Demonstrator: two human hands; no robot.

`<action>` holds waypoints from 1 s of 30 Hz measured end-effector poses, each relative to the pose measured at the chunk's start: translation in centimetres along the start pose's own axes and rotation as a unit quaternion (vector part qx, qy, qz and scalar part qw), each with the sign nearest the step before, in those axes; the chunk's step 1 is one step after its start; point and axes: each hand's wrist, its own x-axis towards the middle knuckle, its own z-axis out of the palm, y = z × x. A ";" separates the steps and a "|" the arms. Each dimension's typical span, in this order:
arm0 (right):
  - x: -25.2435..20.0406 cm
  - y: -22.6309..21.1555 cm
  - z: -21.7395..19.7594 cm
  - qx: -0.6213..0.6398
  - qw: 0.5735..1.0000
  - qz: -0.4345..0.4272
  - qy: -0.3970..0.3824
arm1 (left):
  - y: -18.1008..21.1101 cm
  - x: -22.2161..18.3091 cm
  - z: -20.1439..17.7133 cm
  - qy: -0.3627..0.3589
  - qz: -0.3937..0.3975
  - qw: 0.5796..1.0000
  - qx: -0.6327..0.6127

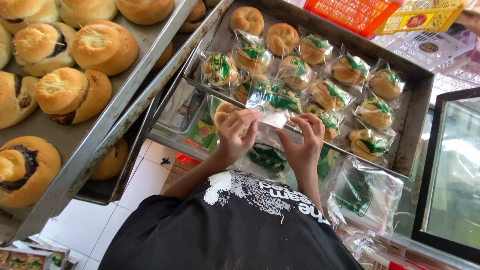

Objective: The person places baked buns into individual plastic bags and seals them with a small wire tie. They pick up the buns from large metal trays, slide them into bags, and twist the bags shut by hand.

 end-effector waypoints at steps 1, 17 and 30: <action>-0.6 1.0 0.2 0.000 1.000 0.002 0.000 | 0.9 0.6 -0.4 -0.002 -0.001 1.000 0.000; -4.4 4.5 2.4 0.091 0.996 0.003 0.002 | 2.0 -1.7 1.0 -0.204 0.156 0.966 -0.020; -4.2 4.0 2.2 0.571 0.809 0.132 0.046 | 3.1 0.9 0.5 0.002 0.040 0.998 0.056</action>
